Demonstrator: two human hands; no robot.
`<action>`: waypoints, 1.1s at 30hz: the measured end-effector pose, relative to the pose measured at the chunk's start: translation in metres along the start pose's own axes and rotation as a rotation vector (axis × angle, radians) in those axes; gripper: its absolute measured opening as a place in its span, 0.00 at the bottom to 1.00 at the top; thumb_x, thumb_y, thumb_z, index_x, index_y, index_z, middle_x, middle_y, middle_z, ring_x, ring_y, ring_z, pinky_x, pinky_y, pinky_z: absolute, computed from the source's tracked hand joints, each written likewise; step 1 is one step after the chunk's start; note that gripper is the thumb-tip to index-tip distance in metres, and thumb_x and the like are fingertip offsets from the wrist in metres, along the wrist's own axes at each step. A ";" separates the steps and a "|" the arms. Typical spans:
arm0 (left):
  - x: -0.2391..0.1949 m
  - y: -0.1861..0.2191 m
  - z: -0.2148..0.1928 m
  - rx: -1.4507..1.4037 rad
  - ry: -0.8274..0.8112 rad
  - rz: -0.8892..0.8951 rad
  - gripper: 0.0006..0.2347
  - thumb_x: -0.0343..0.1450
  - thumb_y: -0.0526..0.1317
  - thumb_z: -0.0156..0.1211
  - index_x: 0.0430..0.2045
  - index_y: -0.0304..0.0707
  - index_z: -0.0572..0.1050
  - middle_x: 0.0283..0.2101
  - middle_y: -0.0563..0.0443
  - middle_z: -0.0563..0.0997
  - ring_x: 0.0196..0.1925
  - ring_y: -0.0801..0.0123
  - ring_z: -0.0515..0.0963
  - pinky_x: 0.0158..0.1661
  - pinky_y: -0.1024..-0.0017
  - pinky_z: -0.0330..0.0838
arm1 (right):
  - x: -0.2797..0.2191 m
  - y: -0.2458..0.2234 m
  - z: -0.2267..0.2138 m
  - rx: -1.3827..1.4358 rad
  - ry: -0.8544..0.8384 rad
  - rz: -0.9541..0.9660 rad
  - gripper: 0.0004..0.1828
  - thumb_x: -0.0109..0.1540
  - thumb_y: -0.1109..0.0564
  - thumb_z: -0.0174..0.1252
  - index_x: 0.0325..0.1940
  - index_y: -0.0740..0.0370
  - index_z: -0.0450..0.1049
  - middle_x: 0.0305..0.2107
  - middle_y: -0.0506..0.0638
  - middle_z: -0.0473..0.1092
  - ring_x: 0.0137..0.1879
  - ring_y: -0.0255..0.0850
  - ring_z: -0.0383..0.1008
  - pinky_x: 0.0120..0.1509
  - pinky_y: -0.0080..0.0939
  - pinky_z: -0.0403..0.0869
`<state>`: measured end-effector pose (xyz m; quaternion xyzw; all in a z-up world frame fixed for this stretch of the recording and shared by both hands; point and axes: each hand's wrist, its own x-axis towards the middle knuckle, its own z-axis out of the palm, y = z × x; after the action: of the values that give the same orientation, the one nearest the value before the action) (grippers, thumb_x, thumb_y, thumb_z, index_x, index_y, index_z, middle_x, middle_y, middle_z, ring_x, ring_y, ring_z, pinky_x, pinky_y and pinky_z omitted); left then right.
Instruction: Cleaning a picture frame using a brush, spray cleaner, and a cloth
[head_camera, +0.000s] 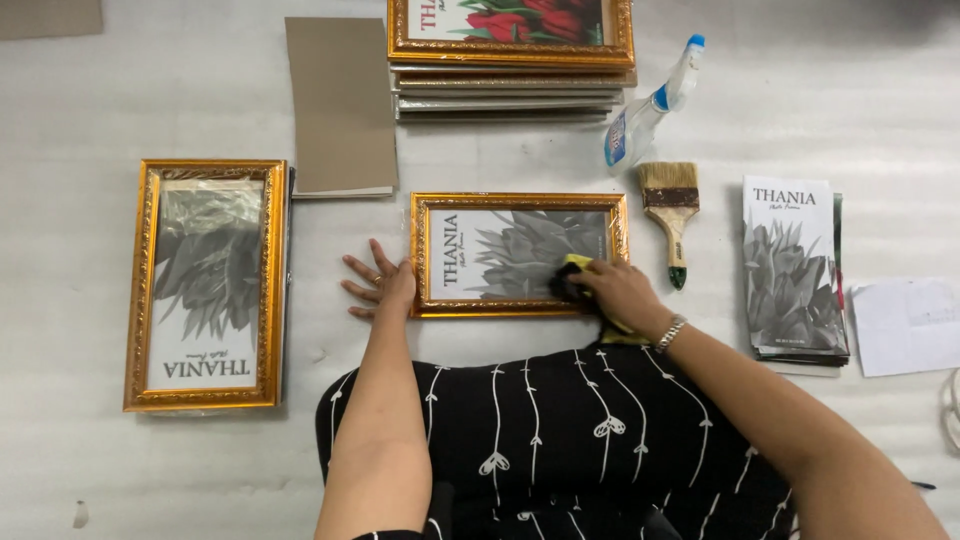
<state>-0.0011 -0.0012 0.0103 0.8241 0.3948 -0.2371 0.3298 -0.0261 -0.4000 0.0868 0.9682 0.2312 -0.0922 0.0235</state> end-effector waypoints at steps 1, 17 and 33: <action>0.001 0.000 0.001 0.000 0.000 0.002 0.32 0.76 0.59 0.35 0.73 0.79 0.27 0.73 0.58 0.08 0.74 0.36 0.13 0.62 0.25 0.10 | -0.005 0.015 0.007 -0.001 0.001 0.002 0.14 0.65 0.47 0.53 0.52 0.28 0.76 0.48 0.39 0.73 0.49 0.53 0.79 0.46 0.47 0.82; 0.003 -0.011 0.005 -0.083 0.086 0.056 0.28 0.77 0.58 0.33 0.74 0.78 0.36 0.77 0.60 0.17 0.77 0.41 0.20 0.67 0.30 0.16 | 0.123 -0.219 0.006 0.208 0.201 -0.092 0.08 0.62 0.58 0.55 0.45 0.49 0.68 0.39 0.49 0.71 0.44 0.54 0.78 0.39 0.43 0.81; -0.139 0.034 0.034 0.346 0.178 0.616 0.38 0.68 0.40 0.65 0.73 0.39 0.51 0.77 0.28 0.41 0.75 0.28 0.44 0.64 0.46 0.60 | -0.037 -0.060 -0.067 0.829 -0.013 0.163 0.22 0.61 0.45 0.65 0.56 0.54 0.78 0.43 0.61 0.77 0.55 0.61 0.76 0.63 0.55 0.72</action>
<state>-0.0577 -0.1108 0.0898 0.9654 0.1093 -0.1176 0.2056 -0.0742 -0.3568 0.1597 0.9103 0.0971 -0.1814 -0.3592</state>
